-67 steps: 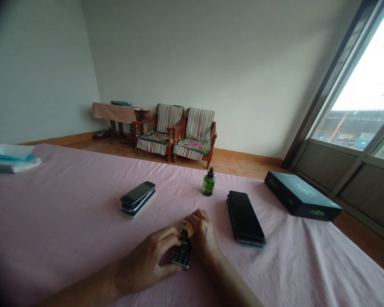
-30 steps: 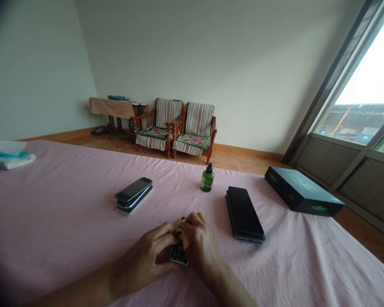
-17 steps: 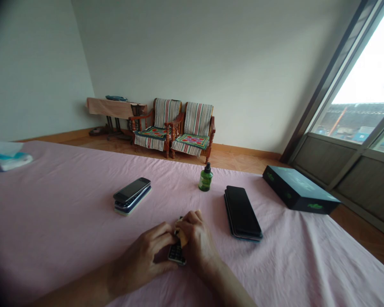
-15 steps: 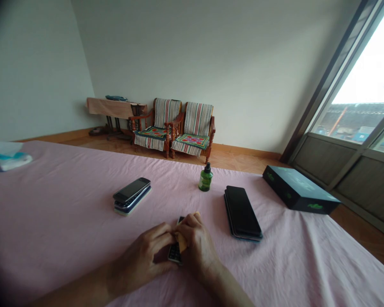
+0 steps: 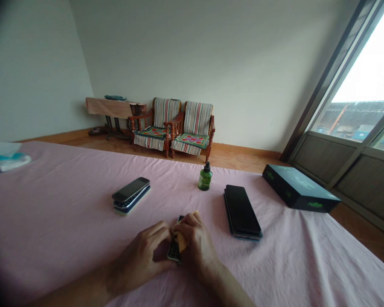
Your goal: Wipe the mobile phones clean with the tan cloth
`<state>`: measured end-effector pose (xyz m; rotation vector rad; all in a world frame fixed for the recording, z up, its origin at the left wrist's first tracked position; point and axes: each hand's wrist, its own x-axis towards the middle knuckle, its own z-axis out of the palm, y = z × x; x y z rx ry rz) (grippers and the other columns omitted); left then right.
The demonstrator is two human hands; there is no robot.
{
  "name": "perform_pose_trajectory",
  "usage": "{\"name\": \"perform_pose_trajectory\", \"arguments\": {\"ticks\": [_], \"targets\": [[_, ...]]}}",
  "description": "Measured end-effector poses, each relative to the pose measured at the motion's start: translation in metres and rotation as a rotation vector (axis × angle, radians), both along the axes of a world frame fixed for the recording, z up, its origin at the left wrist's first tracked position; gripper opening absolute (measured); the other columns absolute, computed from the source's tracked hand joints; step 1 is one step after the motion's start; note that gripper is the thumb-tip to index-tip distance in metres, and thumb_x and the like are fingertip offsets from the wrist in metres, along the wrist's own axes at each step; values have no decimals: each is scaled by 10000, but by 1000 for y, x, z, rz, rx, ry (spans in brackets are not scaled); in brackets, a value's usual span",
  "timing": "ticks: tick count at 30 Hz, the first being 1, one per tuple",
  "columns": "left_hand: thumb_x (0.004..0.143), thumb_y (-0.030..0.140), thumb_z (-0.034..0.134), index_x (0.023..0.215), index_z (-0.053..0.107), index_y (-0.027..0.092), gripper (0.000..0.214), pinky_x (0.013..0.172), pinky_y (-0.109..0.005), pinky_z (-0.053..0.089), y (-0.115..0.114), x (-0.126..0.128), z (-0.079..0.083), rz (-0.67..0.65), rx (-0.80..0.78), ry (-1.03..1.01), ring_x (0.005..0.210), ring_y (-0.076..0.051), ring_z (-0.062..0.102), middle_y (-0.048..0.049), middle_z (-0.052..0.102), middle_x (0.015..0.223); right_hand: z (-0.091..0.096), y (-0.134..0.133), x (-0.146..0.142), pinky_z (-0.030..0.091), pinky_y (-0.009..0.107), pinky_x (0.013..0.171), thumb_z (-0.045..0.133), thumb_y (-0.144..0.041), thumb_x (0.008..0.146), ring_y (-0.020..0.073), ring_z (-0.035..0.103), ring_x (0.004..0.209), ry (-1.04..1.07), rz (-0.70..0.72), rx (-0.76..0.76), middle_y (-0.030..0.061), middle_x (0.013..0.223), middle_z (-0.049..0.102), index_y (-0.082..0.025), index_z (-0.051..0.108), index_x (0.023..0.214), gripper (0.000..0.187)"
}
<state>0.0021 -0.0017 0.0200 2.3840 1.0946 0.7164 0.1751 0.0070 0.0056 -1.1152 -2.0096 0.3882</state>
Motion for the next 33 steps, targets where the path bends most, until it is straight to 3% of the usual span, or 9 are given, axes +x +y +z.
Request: {"name": "perform_pose_trajectory", "arguments": {"ticks": [4, 8, 16, 22, 29, 33], "targets": [[639, 155, 823, 887, 527, 198, 389, 758, -316, 483, 0, 0, 2, 42, -36, -35, 875, -209, 575, -4, 565, 929, 7, -8, -3, 418, 294, 707, 609, -45, 754, 169, 538, 749, -5, 33, -15, 36, 764, 598, -189, 700, 730, 172], [657, 114, 800, 1043, 525, 221, 486, 858, -330, 474, 3, 1, 5, -36, -56, -125, 977, -215, 574, -17, 584, 1036, 14, -10, -1, 414, 272, 680, 566, -49, 774, 154, 546, 728, -32, 69, -51, 38, 759, 608, -178, 693, 717, 190], [644, 221, 845, 1025, 594, 206, 456, 854, -336, 472, 6, -1, 2, -63, -54, -112, 962, -220, 569, -31, 587, 1030, 23, -8, 19, 371, 227, 570, 513, 44, 685, 127, 545, 647, -104, -10, -189, 19, 674, 588, -176, 703, 650, 293], [649, 156, 825, 943, 598, 193, 373, 803, -310, 471, 5, 0, 5, -51, -79, -106, 919, -208, 572, -16, 580, 959, 14, -12, 5, 399, 243, 623, 542, -4, 739, 153, 551, 739, -50, 23, -130, 40, 778, 598, -185, 702, 711, 243], [636, 201, 843, 1013, 588, 203, 456, 826, -319, 465, 6, -1, 1, -44, -80, -127, 947, -215, 567, -23, 580, 1004, 21, -9, 13, 383, 240, 595, 490, 57, 696, 139, 532, 674, -117, -14, -160, 30, 703, 579, -175, 685, 649, 307], [638, 174, 832, 961, 596, 198, 400, 800, -311, 469, 6, 0, 4, -42, -89, -112, 923, -212, 571, -19, 578, 967, 18, -13, 10, 392, 244, 626, 532, 22, 725, 152, 538, 738, -114, 26, -131, 34, 760, 584, -188, 699, 703, 270]]}}
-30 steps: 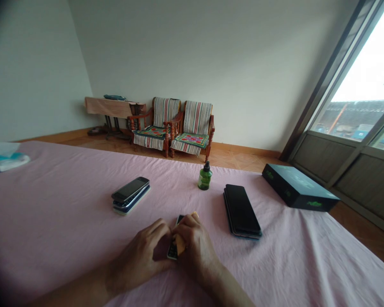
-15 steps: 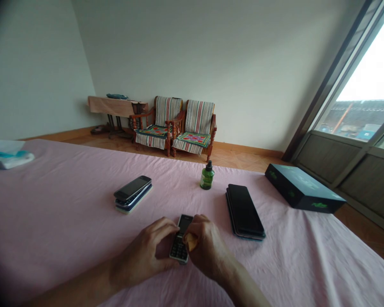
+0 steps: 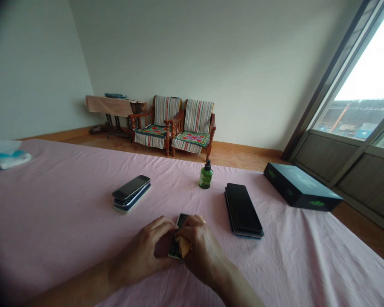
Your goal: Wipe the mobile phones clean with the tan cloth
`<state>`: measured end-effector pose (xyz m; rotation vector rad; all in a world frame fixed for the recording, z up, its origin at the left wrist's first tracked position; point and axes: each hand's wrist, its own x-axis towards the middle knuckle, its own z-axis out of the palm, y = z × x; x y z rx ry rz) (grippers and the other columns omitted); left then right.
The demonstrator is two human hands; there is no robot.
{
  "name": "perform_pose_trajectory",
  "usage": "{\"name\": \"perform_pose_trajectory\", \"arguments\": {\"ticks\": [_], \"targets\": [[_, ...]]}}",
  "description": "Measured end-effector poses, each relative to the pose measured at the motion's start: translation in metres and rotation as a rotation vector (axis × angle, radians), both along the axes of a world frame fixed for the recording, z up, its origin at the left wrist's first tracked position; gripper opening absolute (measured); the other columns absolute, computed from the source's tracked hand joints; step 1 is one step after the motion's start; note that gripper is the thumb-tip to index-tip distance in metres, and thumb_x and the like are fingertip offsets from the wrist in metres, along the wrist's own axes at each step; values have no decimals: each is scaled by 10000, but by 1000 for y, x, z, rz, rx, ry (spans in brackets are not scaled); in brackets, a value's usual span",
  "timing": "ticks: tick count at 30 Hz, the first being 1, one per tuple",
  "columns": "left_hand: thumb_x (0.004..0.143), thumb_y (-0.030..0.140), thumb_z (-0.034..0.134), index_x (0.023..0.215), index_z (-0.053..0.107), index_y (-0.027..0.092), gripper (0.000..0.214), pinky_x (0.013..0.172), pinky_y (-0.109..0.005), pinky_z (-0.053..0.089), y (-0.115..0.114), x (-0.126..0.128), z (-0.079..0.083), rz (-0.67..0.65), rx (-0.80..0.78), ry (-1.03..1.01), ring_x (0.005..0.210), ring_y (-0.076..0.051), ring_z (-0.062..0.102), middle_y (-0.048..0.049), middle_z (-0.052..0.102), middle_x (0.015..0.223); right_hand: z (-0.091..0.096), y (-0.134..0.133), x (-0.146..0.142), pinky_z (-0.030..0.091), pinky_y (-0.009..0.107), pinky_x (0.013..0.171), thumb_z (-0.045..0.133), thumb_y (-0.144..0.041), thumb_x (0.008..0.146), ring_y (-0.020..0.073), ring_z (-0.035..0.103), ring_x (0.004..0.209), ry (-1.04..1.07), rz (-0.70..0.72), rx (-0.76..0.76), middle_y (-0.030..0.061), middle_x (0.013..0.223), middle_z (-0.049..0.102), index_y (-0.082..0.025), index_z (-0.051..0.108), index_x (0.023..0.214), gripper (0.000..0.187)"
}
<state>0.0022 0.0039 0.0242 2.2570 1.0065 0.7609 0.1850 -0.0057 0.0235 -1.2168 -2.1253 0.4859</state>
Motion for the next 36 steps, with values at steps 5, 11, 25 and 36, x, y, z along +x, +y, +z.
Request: {"name": "perform_pose_trajectory", "arguments": {"ticks": [5, 11, 25, 36], "targets": [[657, 196, 826, 967, 596, 197, 386, 809, -317, 469, -1, 1, 2, -2, 2, 7, 930, -215, 573, -24, 583, 971, 3, 0, -1, 391, 240, 625, 548, 23, 709, 147, 536, 723, -15, 10, -2, 30, 755, 583, -182, 691, 710, 250], [656, 267, 830, 1018, 583, 207, 443, 840, -344, 469, 1, 0, -5, 1, 23, -19, 954, -228, 569, -34, 588, 1009, 5, 7, 11, 371, 229, 580, 486, 58, 705, 123, 536, 655, -17, -75, -1, 20, 711, 578, -172, 670, 650, 299], [612, 210, 851, 1045, 572, 207, 515, 852, -355, 469, 1, 1, -4, 24, 2, -10, 970, -233, 563, -34, 590, 1027, 2, 6, 11, 411, 236, 606, 489, 48, 710, 130, 548, 671, -35, -54, -12, 21, 732, 592, -183, 697, 700, 312], [636, 155, 828, 872, 597, 189, 332, 832, -345, 487, -4, 2, 4, 2, 78, 75, 915, -222, 581, -27, 605, 945, -12, 18, 4, 451, 279, 711, 569, -47, 825, 177, 548, 842, -15, -14, 108, 43, 894, 594, -255, 723, 977, 300]]}}
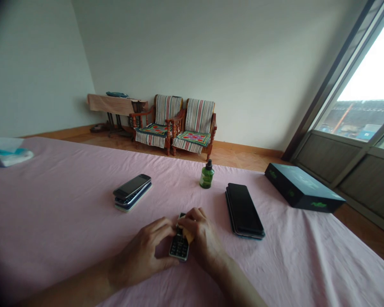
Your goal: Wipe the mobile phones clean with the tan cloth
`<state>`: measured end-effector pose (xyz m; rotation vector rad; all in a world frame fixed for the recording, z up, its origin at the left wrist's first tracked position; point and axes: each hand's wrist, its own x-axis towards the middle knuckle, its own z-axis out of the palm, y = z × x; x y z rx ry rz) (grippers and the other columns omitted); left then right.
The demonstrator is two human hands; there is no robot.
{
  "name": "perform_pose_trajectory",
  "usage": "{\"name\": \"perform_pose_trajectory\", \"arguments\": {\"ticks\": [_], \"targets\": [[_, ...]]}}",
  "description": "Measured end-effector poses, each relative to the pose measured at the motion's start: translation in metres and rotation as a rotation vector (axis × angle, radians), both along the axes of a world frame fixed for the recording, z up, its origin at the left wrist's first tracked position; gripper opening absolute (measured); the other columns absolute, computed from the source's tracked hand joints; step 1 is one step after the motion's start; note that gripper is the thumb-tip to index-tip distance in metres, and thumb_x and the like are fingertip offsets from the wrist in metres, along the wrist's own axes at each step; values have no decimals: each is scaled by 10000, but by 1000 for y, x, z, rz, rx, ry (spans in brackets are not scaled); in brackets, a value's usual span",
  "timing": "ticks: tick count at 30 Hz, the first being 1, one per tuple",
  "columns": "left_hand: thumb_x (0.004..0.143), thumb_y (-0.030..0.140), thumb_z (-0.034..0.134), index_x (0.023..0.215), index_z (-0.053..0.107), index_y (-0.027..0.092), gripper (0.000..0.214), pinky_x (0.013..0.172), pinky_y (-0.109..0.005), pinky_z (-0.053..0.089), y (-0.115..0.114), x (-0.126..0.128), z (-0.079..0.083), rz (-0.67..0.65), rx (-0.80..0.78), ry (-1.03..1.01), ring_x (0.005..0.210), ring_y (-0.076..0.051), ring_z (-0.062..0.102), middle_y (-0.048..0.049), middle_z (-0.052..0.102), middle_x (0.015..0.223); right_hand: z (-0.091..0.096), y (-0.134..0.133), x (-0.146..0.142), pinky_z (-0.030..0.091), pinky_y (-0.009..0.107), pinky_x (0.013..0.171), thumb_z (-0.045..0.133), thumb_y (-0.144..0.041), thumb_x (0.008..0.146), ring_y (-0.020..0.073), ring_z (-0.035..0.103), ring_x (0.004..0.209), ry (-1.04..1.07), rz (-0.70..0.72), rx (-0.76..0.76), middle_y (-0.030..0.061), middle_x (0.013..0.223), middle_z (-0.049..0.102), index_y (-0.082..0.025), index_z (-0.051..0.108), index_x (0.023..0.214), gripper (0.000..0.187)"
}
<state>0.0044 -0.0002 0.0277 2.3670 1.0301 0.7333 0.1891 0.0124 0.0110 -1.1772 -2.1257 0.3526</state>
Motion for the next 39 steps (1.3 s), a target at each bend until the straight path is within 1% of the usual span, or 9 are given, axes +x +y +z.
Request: {"name": "perform_pose_trajectory", "arguments": {"ticks": [6, 9, 13, 16, 19, 23, 29, 33, 39], "targets": [[643, 135, 818, 963, 597, 201, 394, 935, -360, 464, 1, 1, -1, -41, 21, -62, 1039, -234, 564, -42, 605, 1089, -2, 13, -9, 448, 290, 733, 572, -62, 844, 189, 508, 859, -55, -87, 37, 55, 886, 564, -215, 714, 881, 212], [656, 157, 806, 967, 596, 199, 378, 944, -374, 462, 1, 2, -2, -32, 32, -68, 1050, -247, 565, -49, 614, 1086, -3, 16, -10, 443, 289, 732, 570, -57, 840, 189, 500, 855, -62, -92, 44, 54, 878, 564, -207, 707, 835, 203], [665, 178, 799, 928, 594, 200, 333, 905, -377, 479, 1, 2, -3, -24, 31, -39, 1000, -246, 579, -45, 624, 1038, 1, 16, -3, 428, 271, 707, 559, -51, 839, 180, 503, 824, -76, -108, 44, 45, 832, 565, -204, 708, 818, 215], [634, 168, 826, 931, 590, 196, 381, 901, -377, 475, 1, 2, -4, -27, 33, -37, 995, -245, 575, -46, 622, 1049, 4, 14, 4, 409, 274, 689, 560, -46, 835, 177, 502, 797, -85, -142, 46, 44, 806, 561, -199, 706, 791, 216], [614, 145, 839, 924, 586, 197, 403, 897, -370, 472, 2, 1, -5, -40, 22, -43, 987, -239, 572, -37, 618, 1036, 3, 11, 4, 402, 274, 686, 566, -73, 847, 177, 498, 793, -97, -150, 52, 44, 805, 563, -197, 694, 757, 200], [630, 146, 825, 913, 578, 201, 380, 876, -360, 479, 3, 1, -5, -47, 15, -44, 969, -230, 571, -27, 610, 1008, 2, 8, -3, 404, 261, 678, 591, -110, 847, 170, 501, 797, -106, -129, 54, 30, 819, 572, -213, 690, 773, 160], [630, 155, 834, 932, 583, 199, 395, 878, -355, 474, 2, 3, -3, -37, 6, -36, 964, -226, 568, -22, 607, 1001, 2, 11, -3, 421, 263, 720, 595, -64, 824, 177, 510, 820, -80, -130, 51, 35, 827, 595, -215, 712, 838, 192], [628, 147, 839, 957, 590, 191, 414, 889, -355, 468, 1, 3, -3, -43, 7, -35, 969, -227, 567, -31, 612, 1015, 1, 12, -5, 421, 270, 725, 578, -60, 833, 181, 511, 825, -69, -150, 48, 41, 827, 596, -202, 711, 822, 195], [635, 151, 838, 999, 585, 198, 446, 898, -360, 465, 1, 2, -3, -37, 2, -28, 988, -229, 566, -29, 610, 1030, 7, 9, -8, 426, 254, 716, 555, -73, 853, 173, 514, 840, -87, -132, 23, 34, 860, 592, -220, 702, 786, 219]]}}
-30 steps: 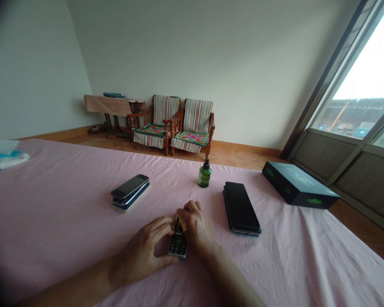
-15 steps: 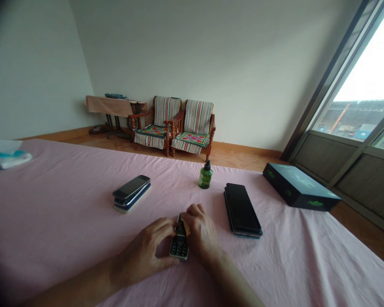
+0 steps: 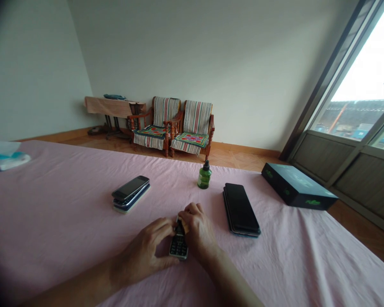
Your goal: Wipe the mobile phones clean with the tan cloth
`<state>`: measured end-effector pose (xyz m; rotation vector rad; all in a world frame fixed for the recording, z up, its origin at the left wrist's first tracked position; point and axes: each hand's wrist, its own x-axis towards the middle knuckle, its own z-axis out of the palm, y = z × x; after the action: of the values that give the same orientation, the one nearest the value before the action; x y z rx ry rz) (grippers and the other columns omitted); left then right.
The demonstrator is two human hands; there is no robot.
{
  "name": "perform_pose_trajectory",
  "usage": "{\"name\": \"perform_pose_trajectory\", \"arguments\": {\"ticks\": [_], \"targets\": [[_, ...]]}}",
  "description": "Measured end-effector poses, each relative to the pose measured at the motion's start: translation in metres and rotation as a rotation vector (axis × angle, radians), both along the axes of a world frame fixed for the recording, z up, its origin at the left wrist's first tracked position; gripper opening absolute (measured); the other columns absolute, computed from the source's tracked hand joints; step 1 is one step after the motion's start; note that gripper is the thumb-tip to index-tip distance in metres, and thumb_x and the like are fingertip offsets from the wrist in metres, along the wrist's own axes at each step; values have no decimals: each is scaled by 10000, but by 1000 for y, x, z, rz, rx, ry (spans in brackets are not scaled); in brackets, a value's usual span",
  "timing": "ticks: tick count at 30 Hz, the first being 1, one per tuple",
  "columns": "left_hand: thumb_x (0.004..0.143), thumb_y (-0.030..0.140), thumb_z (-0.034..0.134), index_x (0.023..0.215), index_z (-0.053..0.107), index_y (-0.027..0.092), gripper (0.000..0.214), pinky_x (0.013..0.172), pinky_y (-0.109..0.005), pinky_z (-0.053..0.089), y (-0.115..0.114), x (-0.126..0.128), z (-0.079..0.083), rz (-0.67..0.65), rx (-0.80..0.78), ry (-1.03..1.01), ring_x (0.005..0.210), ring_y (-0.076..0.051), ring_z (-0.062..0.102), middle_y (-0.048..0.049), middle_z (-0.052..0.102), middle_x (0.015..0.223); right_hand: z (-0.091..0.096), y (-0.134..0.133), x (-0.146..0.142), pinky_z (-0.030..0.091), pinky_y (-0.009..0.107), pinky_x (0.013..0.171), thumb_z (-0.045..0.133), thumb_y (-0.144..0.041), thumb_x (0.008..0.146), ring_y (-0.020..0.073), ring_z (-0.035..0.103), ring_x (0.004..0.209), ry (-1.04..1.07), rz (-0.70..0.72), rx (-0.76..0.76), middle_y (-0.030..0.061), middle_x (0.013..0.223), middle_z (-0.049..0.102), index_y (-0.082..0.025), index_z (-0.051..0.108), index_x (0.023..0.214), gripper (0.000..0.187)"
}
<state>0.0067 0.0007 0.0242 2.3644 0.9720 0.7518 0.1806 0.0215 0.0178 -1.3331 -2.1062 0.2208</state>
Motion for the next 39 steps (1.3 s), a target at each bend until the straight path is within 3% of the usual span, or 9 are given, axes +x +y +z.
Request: {"name": "perform_pose_trajectory", "arguments": {"ticks": [6, 12, 19, 24, 34, 39], "targets": [[621, 135, 841, 912, 579, 191, 396, 865, -359, 476, 2, 1, 0, 5, 13, 7, 952, -229, 569, -24, 609, 989, -1, -2, 3, 412, 275, 715, 543, -28, 831, 190, 510, 841, -3, -49, -2, 52, 850, 584, -203, 697, 809, 234], [631, 152, 840, 947, 581, 195, 410, 873, -365, 477, 1, 0, 0, 13, 11, 13, 953, -227, 568, -23, 602, 993, -3, -2, -1, 413, 243, 720, 576, -53, 834, 175, 511, 872, -11, -11, -17, 36, 891, 591, -225, 706, 843, 216], [644, 179, 840, 960, 578, 189, 411, 893, -370, 474, 0, 0, 0, -1, 35, 10, 973, -231, 570, -37, 607, 1037, -8, 1, 11, 388, 270, 702, 557, -52, 827, 194, 508, 822, -5, -120, -31, 55, 818, 580, -187, 707, 797, 204], [666, 232, 832, 978, 592, 188, 396, 896, -385, 473, 0, -1, -3, 3, 34, 14, 970, -244, 571, -50, 611, 1038, -5, -2, 18, 364, 253, 664, 503, -62, 864, 165, 522, 765, -27, -76, -80, 39, 765, 571, -188, 685, 716, 266], [730, 314, 778, 937, 616, 198, 288, 849, -365, 485, 2, 0, 1, -12, 35, 19, 935, -239, 566, -42, 604, 978, 9, -18, 27, 310, 209, 564, 562, -22, 774, 96, 523, 614, -52, 39, -194, -7, 649, 569, -176, 649, 588, 257], [713, 258, 796, 957, 610, 198, 312, 863, -361, 476, 1, 0, 0, -13, 20, 15, 948, -234, 564, -38, 605, 997, 3, -13, 22, 342, 222, 619, 525, -30, 809, 130, 544, 698, -26, -25, -181, 23, 718, 590, -177, 687, 667, 261]]}}
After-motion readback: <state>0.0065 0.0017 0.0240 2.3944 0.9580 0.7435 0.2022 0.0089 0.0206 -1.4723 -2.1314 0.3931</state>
